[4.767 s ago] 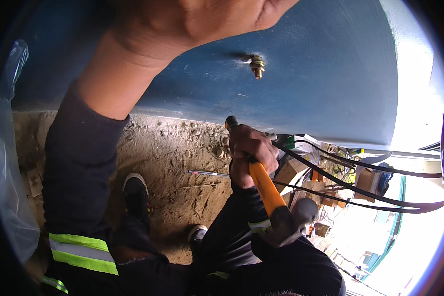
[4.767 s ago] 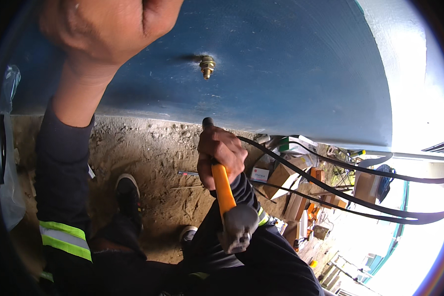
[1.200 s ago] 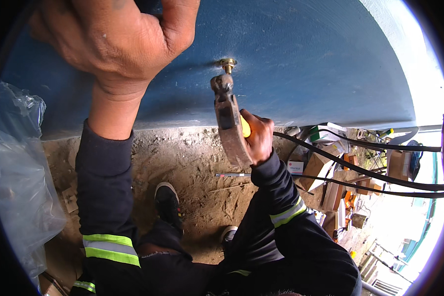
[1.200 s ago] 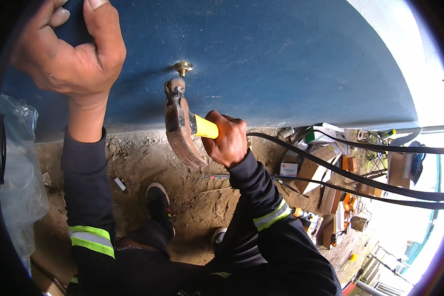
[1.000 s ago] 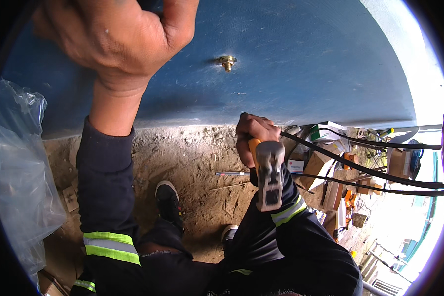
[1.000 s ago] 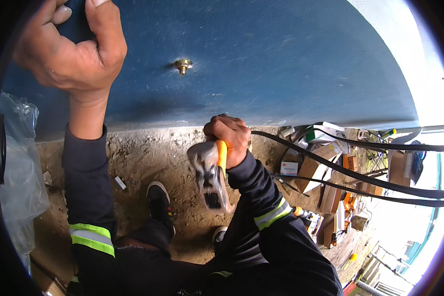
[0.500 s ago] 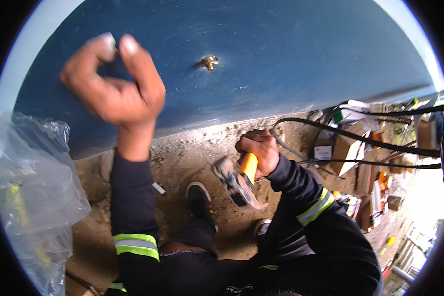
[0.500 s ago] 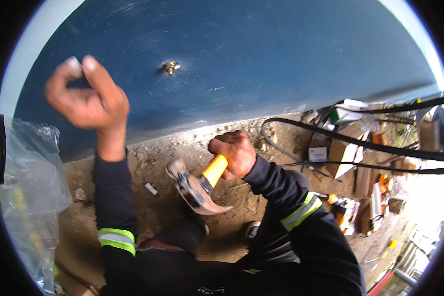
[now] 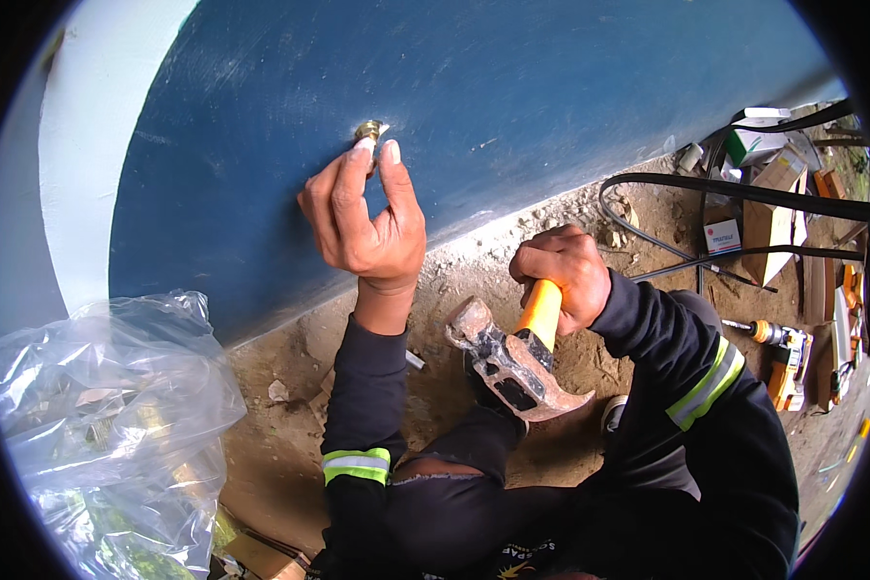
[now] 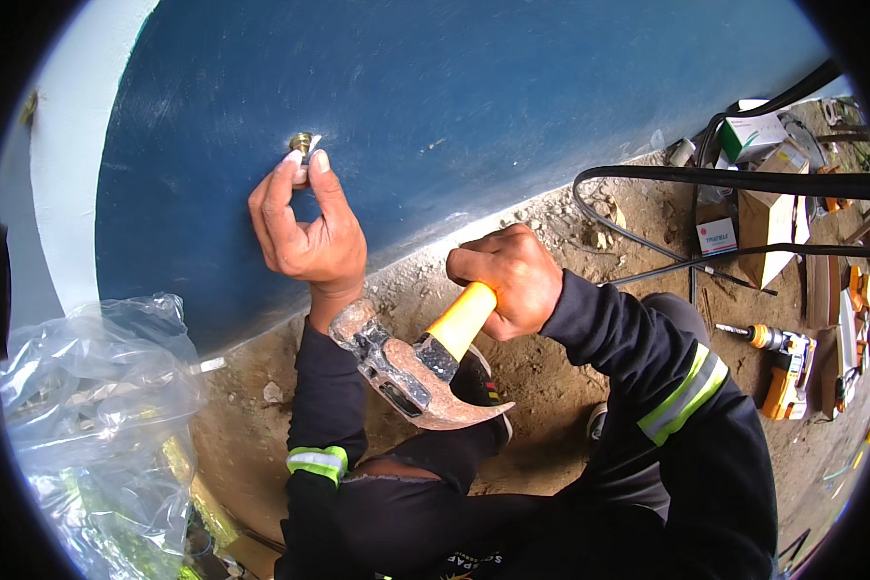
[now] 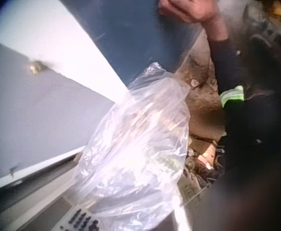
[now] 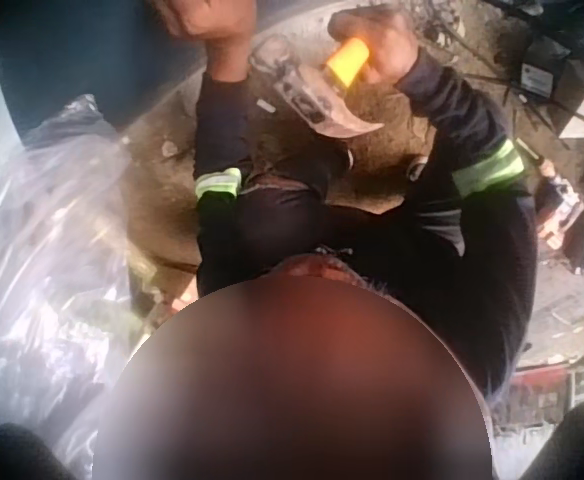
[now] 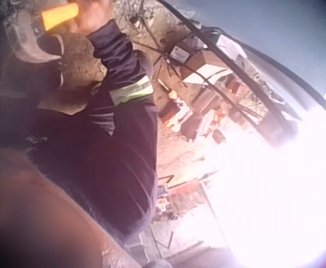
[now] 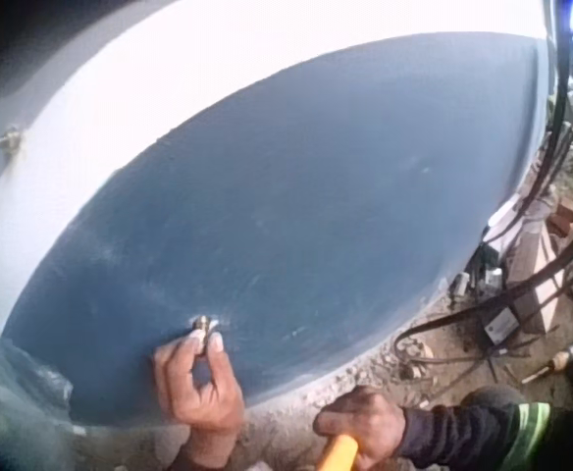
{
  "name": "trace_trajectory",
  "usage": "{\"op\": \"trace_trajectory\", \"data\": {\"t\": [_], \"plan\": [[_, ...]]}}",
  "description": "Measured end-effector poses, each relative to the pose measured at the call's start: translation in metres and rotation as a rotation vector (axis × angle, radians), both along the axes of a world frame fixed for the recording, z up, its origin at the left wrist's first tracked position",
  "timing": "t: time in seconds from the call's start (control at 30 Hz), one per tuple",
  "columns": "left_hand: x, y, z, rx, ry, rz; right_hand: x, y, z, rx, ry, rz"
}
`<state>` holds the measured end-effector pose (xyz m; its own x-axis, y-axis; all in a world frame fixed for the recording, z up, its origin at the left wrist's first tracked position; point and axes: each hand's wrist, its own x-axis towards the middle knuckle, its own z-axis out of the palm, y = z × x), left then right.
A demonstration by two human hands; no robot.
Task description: The person walks to a large blue and white cylindrical tank and uses a hammer to install metal fasteners into pre-drilled holes along the tank's surface. They repeatedly position and strike the fasteners to secure them.
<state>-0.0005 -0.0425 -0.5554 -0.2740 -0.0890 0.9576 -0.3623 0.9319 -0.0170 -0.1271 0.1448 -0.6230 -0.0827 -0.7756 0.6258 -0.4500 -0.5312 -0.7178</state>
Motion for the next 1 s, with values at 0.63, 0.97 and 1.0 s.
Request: {"op": "trace_trajectory", "data": {"t": [0.63, 0.97, 1.0], "plan": [[0.018, 0.036, 0.063, 0.396, -0.283, -0.163, -0.031, 0.135, 0.044, 0.112, 0.223, -0.401], [0.037, 0.053, 0.156, 0.47, 0.069, 0.041, 0.025, 0.442, -0.138, 1.07, -0.032, -1.046], [0.033, 0.051, 0.168, 0.467, 0.097, 0.034, 0.035, 0.464, -0.157, 1.226, 0.009, -1.18]]}}
